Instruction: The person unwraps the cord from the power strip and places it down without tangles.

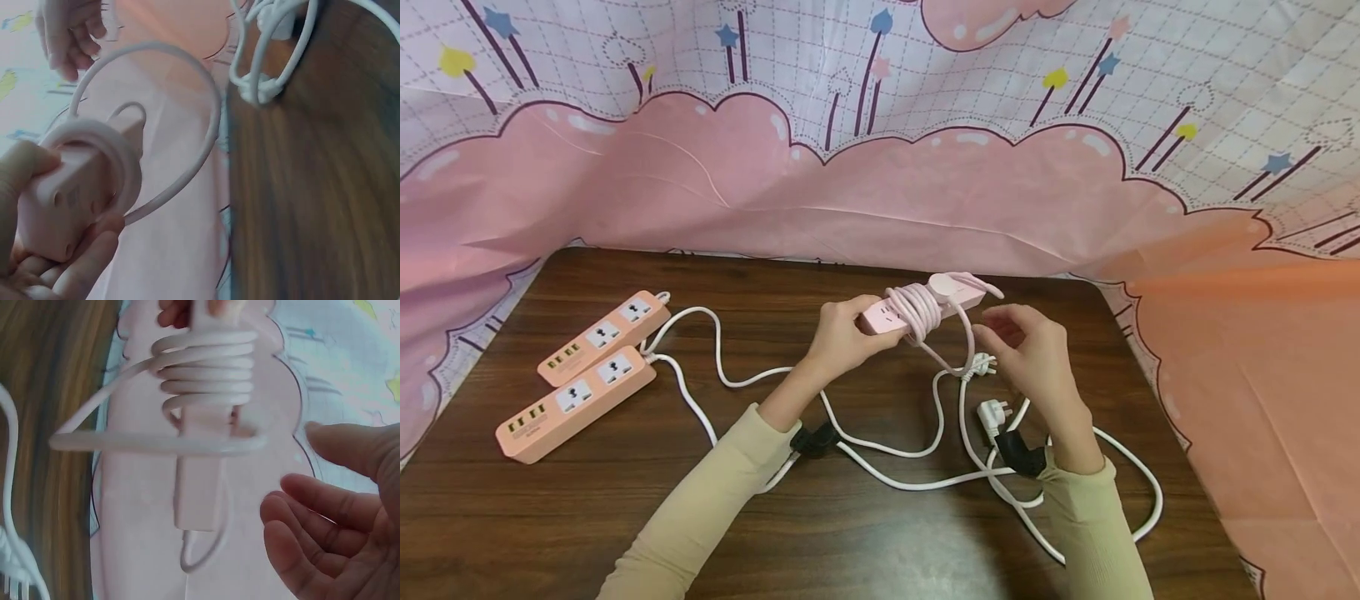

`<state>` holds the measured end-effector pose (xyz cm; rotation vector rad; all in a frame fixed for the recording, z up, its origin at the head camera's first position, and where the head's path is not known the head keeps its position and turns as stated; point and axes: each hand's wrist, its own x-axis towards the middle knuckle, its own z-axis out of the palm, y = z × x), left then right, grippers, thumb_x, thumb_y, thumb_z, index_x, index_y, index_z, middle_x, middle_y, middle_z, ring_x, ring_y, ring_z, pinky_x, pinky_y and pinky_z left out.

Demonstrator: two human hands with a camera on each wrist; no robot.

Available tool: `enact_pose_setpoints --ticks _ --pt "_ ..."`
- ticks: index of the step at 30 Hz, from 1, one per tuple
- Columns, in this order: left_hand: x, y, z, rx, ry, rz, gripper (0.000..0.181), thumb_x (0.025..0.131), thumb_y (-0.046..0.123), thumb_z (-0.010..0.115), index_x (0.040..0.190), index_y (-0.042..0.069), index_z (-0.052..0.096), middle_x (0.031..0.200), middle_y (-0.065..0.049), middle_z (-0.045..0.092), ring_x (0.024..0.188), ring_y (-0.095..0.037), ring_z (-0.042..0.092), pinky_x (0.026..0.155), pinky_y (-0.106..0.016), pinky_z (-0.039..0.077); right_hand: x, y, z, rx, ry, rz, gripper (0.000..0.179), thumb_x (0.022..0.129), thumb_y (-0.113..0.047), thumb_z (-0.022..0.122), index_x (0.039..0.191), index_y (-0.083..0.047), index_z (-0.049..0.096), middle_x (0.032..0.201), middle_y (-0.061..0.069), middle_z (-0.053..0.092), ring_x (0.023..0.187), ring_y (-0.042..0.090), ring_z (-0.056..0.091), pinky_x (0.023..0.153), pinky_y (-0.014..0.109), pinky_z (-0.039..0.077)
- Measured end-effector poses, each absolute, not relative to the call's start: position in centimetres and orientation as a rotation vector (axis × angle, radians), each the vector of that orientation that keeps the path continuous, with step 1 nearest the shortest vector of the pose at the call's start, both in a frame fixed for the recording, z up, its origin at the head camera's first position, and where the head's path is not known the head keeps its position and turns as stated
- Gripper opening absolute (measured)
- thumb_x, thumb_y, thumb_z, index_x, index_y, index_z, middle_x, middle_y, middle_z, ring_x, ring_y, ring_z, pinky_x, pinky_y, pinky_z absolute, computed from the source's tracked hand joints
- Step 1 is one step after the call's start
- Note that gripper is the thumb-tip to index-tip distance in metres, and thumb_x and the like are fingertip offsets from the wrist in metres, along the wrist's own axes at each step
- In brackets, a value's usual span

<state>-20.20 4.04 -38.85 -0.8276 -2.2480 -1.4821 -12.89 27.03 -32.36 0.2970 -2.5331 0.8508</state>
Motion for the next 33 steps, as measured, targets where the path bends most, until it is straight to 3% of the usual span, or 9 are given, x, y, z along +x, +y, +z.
enact_pose_setpoints --ticks 4,13,19,27,33 --pt "-19.5 1.9 -38.4 -0.821 -2.239 -1.542 0.033 0.066 0.016 0.083 0.093 0.002 0.071 0.077 -0.006 0.069 0.059 -0.008 0.052 0.049 -0.020 0.042 -13.8 25.5 -32.1 0.363 -2.510 0.911 0.024 0.077 -0.004 0.075 0.098 0.005 0.066 0.083 0.015 0.063 0.069 0.021 0.062 0.059 0.026 0.052" --pt "-18.1 -1.6 -37.8 -0.894 -2.214 -1.561 0.037 0.065 0.012 0.084 0.096 -0.001 0.070 0.078 -0.008 0.069 0.058 -0.008 0.055 0.048 -0.019 0.045 -15.0 22.1 -30.7 0.559 -2.530 0.839 0.031 0.077 -0.008 0.075 0.103 0.007 0.066 0.081 0.015 0.061 0.067 0.023 0.059 0.058 0.035 0.050" --pt "-17.4 -2.7 -37.5 -0.977 -2.170 -1.564 0.037 0.065 0.008 0.084 0.097 -0.002 0.069 0.080 -0.011 0.070 0.058 -0.009 0.057 0.048 -0.024 0.049 -15.2 20.1 -29.7 0.668 -2.679 0.783 0.039 0.077 -0.009 0.072 0.108 0.011 0.063 0.087 0.018 0.062 0.070 0.023 0.058 0.061 0.033 0.050" --pt "-17.1 -3.1 -38.1 -0.989 -2.128 -1.591 0.036 0.064 0.004 0.083 0.097 -0.002 0.069 0.082 -0.012 0.070 0.059 -0.009 0.057 0.050 -0.017 0.047 -15.3 19.1 -28.7 0.704 -2.867 0.690 0.044 0.073 -0.003 0.065 0.115 0.009 0.060 0.093 0.017 0.062 0.071 0.024 0.056 0.060 0.030 0.047" --pt "-17.1 -3.2 -38.3 -0.993 -2.129 -1.597 0.036 0.064 0.004 0.083 0.096 -0.002 0.069 0.082 -0.012 0.070 0.059 -0.009 0.057 0.050 -0.017 0.047 -15.5 19.2 -29.0 0.724 -2.850 0.718 0.039 0.071 -0.006 0.068 0.108 0.006 0.062 0.092 0.014 0.062 0.077 0.024 0.056 0.065 0.033 0.047"
